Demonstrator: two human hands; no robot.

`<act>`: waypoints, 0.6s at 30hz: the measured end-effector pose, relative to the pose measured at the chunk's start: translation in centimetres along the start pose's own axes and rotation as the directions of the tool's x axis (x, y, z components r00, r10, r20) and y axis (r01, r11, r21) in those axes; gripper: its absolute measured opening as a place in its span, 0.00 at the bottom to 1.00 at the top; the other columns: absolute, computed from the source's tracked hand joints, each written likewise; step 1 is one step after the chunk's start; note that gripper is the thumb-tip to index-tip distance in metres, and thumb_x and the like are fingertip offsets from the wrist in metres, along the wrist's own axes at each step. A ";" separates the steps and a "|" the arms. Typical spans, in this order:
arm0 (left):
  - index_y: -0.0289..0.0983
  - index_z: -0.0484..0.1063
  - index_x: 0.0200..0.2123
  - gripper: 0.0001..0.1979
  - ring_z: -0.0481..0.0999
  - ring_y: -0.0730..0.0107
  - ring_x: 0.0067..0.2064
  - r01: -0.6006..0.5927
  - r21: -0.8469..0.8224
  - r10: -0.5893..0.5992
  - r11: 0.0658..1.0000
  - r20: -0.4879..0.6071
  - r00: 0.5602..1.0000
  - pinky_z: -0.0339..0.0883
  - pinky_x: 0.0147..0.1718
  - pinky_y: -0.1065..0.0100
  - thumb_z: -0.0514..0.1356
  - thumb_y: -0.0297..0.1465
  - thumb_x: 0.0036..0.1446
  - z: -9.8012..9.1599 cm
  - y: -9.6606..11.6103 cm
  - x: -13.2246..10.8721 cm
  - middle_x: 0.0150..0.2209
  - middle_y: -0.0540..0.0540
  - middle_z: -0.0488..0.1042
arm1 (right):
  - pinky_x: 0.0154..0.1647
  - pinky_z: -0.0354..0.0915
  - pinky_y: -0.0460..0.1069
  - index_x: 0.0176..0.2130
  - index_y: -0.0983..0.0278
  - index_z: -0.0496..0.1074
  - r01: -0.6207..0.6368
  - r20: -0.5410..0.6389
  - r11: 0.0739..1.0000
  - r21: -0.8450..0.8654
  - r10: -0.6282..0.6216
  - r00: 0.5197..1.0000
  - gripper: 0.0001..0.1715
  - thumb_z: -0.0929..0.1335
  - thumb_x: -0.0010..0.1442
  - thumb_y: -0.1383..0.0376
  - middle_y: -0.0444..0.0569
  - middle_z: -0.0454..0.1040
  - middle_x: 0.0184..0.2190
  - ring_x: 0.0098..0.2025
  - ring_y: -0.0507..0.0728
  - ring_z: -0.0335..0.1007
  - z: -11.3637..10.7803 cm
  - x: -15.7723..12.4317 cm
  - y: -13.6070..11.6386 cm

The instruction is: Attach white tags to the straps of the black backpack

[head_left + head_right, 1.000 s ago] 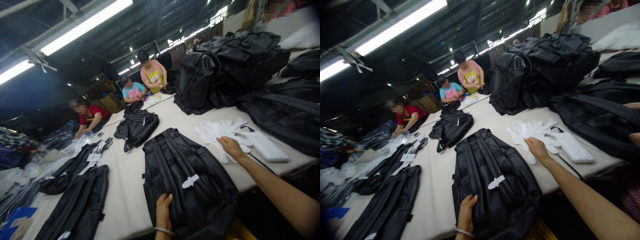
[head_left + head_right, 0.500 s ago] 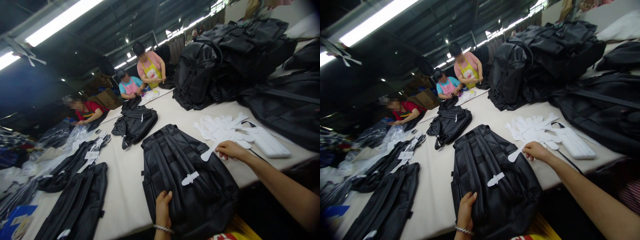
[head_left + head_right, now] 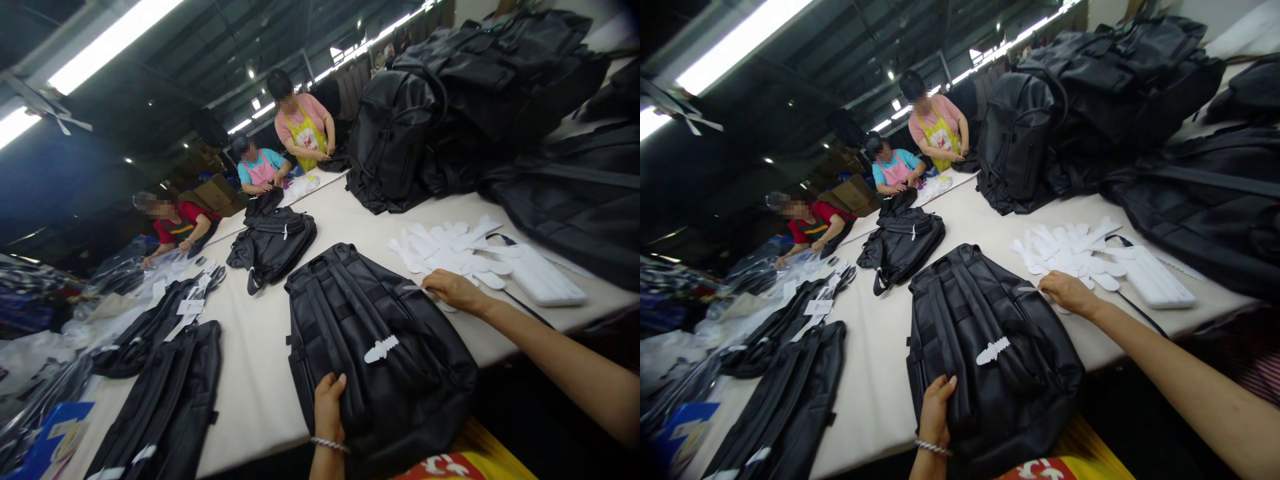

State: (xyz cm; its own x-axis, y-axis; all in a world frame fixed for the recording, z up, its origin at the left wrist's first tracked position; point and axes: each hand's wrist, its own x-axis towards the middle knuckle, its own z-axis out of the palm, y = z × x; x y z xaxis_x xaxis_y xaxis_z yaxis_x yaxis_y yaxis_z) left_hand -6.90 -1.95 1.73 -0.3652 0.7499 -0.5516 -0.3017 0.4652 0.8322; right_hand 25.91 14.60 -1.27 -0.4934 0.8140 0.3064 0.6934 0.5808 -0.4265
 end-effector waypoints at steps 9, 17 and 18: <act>0.30 0.68 0.25 0.12 0.72 0.68 0.26 0.022 -0.036 -0.018 0.999 0.103 0.995 0.65 0.27 0.68 0.64 0.30 0.35 -0.4 0.6 -0.4 0.23 0.45 0.72 | 0.27 0.57 0.44 0.29 0.65 0.65 -0.329 0.015 0.689 0.645 0.418 0.908 0.16 0.57 0.54 0.57 0.43 0.65 0.19 0.23 0.49 0.60 -5.4 2.9 -10.2; 0.26 0.67 0.24 0.05 0.71 0.70 0.20 0.239 -0.069 -0.222 0.969 0.192 0.956 0.62 0.18 0.74 0.56 0.25 0.43 -5.1 6.2 -0.6 0.17 0.42 0.70 | 0.16 0.53 0.41 0.26 0.67 0.65 -0.552 0.658 0.508 0.661 -0.040 0.752 0.08 0.61 0.47 0.64 0.41 0.63 0.14 0.16 0.47 0.58 -0.3 0.4 -22.7; 0.26 0.67 0.24 0.05 0.71 0.70 0.20 0.244 -0.066 -0.226 0.967 0.211 0.951 0.63 0.18 0.74 0.55 0.25 0.43 -5.7 6.8 -0.5 0.18 0.41 0.71 | 0.16 0.53 0.42 0.24 0.67 0.65 -0.555 0.679 0.519 0.650 -0.069 0.731 0.07 0.61 0.46 0.65 0.42 0.63 0.13 0.16 0.48 0.59 1.0 0.4 -23.8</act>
State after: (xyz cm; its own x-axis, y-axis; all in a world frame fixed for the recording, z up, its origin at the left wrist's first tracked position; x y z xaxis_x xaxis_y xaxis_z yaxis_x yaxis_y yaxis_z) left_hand -13.78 -1.83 7.32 -0.0935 0.7074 -0.7006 -0.4392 0.6022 0.6667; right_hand 8.72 1.11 8.17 -0.7652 0.5561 -0.3244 0.2922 -0.1491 -0.9447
